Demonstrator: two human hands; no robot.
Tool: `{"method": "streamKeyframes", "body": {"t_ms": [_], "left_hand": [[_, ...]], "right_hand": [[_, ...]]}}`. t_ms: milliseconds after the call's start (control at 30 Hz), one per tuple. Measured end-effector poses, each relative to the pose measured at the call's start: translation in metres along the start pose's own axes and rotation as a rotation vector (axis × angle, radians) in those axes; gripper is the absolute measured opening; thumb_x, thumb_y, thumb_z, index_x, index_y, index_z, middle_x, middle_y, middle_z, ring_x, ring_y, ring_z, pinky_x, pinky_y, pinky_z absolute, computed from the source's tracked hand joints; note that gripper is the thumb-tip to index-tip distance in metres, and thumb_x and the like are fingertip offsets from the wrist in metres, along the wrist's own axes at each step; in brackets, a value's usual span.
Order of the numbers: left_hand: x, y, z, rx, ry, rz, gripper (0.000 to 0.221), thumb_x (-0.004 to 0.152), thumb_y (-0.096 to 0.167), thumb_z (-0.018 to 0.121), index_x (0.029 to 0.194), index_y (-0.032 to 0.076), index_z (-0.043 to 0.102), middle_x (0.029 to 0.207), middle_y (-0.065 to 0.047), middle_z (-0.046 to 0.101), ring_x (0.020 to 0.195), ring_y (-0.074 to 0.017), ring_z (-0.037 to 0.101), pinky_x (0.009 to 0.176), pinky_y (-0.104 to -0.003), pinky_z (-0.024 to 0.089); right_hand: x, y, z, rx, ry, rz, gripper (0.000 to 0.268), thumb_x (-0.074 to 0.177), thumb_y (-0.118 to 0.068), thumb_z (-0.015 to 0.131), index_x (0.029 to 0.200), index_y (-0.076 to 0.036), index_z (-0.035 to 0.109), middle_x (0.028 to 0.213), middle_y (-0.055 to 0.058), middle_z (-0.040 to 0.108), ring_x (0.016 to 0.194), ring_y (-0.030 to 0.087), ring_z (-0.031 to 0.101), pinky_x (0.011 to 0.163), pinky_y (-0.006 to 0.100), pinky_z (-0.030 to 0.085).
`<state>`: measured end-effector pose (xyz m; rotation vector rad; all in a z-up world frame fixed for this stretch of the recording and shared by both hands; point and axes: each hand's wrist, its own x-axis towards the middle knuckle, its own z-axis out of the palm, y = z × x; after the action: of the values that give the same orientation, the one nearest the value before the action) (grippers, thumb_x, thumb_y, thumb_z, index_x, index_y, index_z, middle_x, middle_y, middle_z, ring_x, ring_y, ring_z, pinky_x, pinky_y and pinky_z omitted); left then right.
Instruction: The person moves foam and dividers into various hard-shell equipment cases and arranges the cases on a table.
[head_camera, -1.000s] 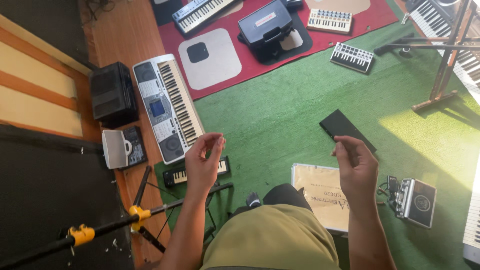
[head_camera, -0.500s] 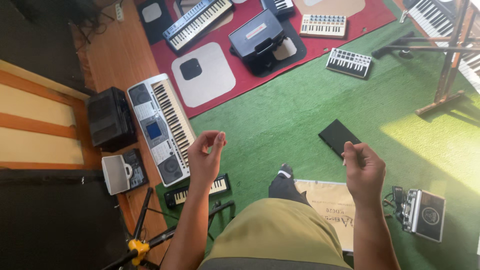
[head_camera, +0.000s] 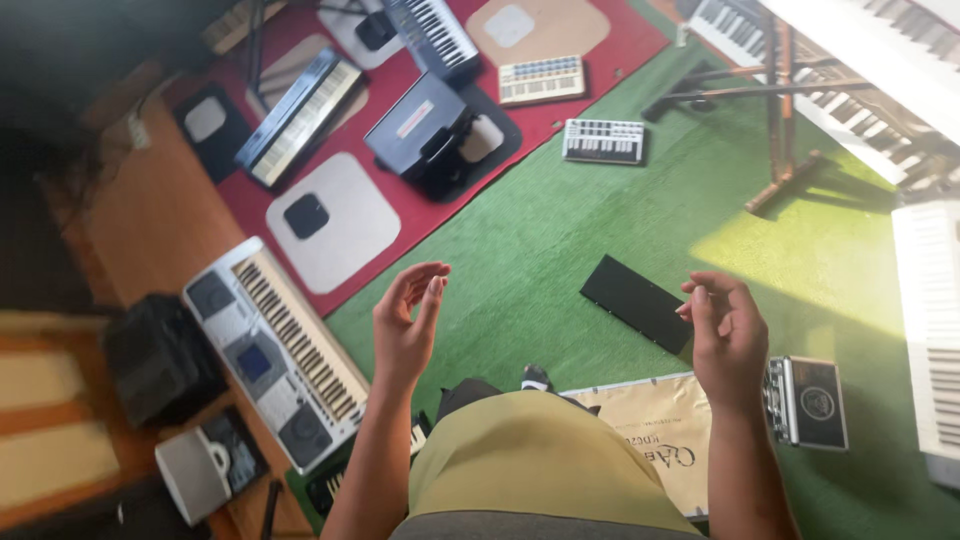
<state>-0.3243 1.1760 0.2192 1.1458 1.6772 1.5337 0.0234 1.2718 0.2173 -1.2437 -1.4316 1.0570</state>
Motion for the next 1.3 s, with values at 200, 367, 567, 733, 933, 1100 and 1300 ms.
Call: {"method": "streamKeyframes", "body": {"t_ms": [200,367,567,733,933,1100,1300], "left_hand": [[0.069,-0.002,0.061,0.000,-0.221,-0.001,0.025,0.103,0.015,0.062,0.123,0.000,0.067,0.118,-0.009,0.074,0.111,-0.0157,0.070,0.099,-0.032,0.054],[0.130,-0.006,0.120,-0.115,-0.434,0.024,0.025,0.105,0.016,0.061,0.123,-0.001,0.066,0.119,-0.011,0.073,0.115,-0.0171,0.069,0.101,-0.033,0.053],[0.207,0.003,0.183,-0.092,-0.690,0.019,0.029,0.105,0.020,0.059,0.124,-0.001,0.066,0.119,-0.011,0.074,0.117,-0.0184,0.069,0.102,-0.033,0.053],[0.261,0.008,0.228,-0.075,-0.900,0.060,0.033,0.107,0.024,0.057,0.127,0.000,0.065,0.119,-0.013,0.073,0.119,-0.0197,0.068,0.104,-0.035,0.053],[0.296,0.007,0.281,-0.088,-1.081,0.141,0.036,0.108,0.026,0.056,0.132,0.000,0.060,0.124,-0.012,0.071,0.120,-0.0194,0.067,0.101,-0.035,0.053],[0.297,0.012,0.314,-0.060,-1.152,0.181,0.040,0.107,0.028,0.057,0.137,0.001,0.058,0.130,-0.013,0.069,0.126,-0.0217,0.064,0.103,-0.037,0.052],[0.282,0.025,0.348,-0.067,-1.136,0.219,0.052,0.105,0.036,0.058,0.144,0.003,0.053,0.138,-0.013,0.066,0.132,-0.0230,0.062,0.107,-0.039,0.051]], "right_hand": [[0.013,0.008,-0.030,-0.067,0.191,0.056,0.021,0.109,-0.011,0.054,0.123,0.000,0.065,0.115,0.009,0.071,0.099,0.014,0.068,0.089,0.028,0.055],[0.020,0.010,-0.044,-0.163,0.348,0.102,0.023,0.109,-0.014,0.055,0.125,-0.001,0.066,0.123,0.009,0.071,0.111,0.016,0.067,0.094,0.029,0.054],[0.036,0.010,-0.046,-0.177,0.544,0.138,0.026,0.108,-0.012,0.056,0.130,-0.001,0.065,0.130,0.009,0.068,0.114,0.015,0.064,0.090,0.028,0.051],[0.044,0.003,-0.035,-0.201,0.713,0.171,0.028,0.107,-0.007,0.056,0.133,0.000,0.063,0.132,0.009,0.066,0.118,0.016,0.062,0.094,0.028,0.050],[0.045,-0.003,-0.026,-0.258,0.838,0.188,0.031,0.108,-0.005,0.055,0.138,0.001,0.059,0.134,0.012,0.066,0.120,0.018,0.064,0.103,0.032,0.052],[0.044,0.001,-0.035,-0.179,0.900,0.223,0.034,0.107,-0.002,0.053,0.141,0.002,0.056,0.138,0.015,0.063,0.123,0.021,0.062,0.105,0.033,0.050],[0.044,0.013,-0.074,-0.127,0.904,0.178,0.036,0.108,-0.002,0.052,0.144,0.001,0.052,0.140,0.014,0.061,0.125,0.021,0.060,0.110,0.034,0.047]]}}
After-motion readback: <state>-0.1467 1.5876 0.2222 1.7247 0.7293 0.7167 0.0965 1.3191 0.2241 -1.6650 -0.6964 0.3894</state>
